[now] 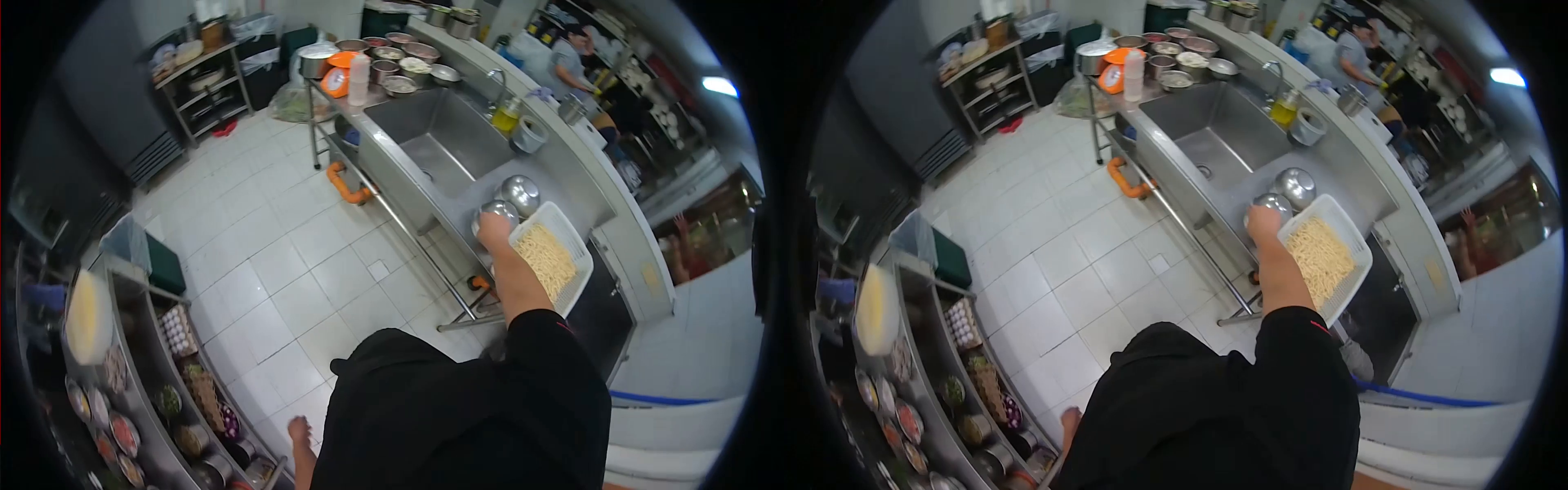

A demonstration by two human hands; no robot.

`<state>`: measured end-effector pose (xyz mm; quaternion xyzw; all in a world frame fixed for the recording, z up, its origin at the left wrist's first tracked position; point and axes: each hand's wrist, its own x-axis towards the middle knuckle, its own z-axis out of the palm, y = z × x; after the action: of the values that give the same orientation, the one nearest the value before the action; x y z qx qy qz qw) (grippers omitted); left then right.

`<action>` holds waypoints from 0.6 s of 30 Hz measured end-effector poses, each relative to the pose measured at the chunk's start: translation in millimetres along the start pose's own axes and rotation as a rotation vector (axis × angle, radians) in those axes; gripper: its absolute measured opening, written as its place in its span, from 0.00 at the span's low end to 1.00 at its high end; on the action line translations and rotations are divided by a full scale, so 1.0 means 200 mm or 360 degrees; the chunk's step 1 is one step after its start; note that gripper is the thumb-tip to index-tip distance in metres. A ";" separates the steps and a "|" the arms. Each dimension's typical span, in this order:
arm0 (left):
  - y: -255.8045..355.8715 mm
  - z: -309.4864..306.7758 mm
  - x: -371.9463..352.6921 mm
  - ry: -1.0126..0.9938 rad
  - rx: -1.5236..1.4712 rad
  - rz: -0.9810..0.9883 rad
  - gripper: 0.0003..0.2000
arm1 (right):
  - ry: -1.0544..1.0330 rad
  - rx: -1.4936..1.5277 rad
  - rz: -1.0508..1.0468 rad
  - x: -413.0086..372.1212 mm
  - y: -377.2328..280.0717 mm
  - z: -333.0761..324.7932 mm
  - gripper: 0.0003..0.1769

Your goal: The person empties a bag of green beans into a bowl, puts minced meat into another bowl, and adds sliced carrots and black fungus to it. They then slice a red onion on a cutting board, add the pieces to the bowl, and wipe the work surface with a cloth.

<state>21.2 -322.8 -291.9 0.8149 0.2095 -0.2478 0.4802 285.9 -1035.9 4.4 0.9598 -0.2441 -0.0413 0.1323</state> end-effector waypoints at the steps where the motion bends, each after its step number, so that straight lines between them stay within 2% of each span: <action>1: 0.19 -0.06 0.09 0.0198 -0.0455 -0.0552 0.08 | 0.0021 0.0008 -0.0004 0.01 0.01 -0.03 0.10; 2: 0.27 -0.12 0.21 0.0222 -0.0369 -0.0422 0.14 | 0.0044 0.0018 -0.0017 0.04 0.03 -0.05 0.10; 4: 0.47 -0.18 0.39 0.0298 -0.0339 -0.0354 0.15 | 0.0104 -0.0085 0.0043 0.15 0.11 -0.02 0.08; 6: 0.68 -0.25 0.54 0.0256 -0.0337 -0.0218 0.20 | 0.0389 -0.0062 0.0114 0.25 0.17 -0.04 0.07; 7: 0.68 -0.25 0.62 0.0185 -0.0257 -0.0234 0.19 | 0.0375 -0.0062 0.0135 0.29 0.19 -0.07 0.07; 9: 0.64 -0.19 0.72 0.0095 -0.0106 -0.0257 0.19 | 0.0647 -0.0036 0.0091 0.39 0.24 -0.13 0.06; 10: 0.63 -0.19 0.76 0.0024 0.0022 -0.0286 0.19 | 0.0637 -0.0033 0.0117 0.44 0.25 -0.16 0.06; 12: 0.65 -0.16 0.77 -0.0305 0.0634 -0.0074 0.18 | 0.0873 0.0049 0.0049 0.56 0.21 -0.23 0.06; 14: 0.73 -0.11 0.78 -0.0484 0.1282 0.0738 0.19 | 0.0891 0.0165 0.0101 0.66 0.10 -0.27 0.06; 15: 0.71 -0.13 0.75 -0.0533 0.1114 0.0260 0.19 | 0.0914 0.0274 0.0132 0.72 0.03 -0.28 0.07; 17: 0.80 -0.14 0.80 -0.0543 0.1086 0.0114 0.19 | 0.0808 0.0385 0.0057 0.81 -0.11 -0.23 0.06; 18: 0.86 -0.15 0.84 -0.0531 0.1067 0.0115 0.19 | 0.0637 0.0434 0.0065 0.86 -0.19 -0.21 0.07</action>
<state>259.6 -356.7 -265.0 0.8821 0.0067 -0.4150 0.2227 459.6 -1076.5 31.0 0.9527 -0.2356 0.1858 0.0479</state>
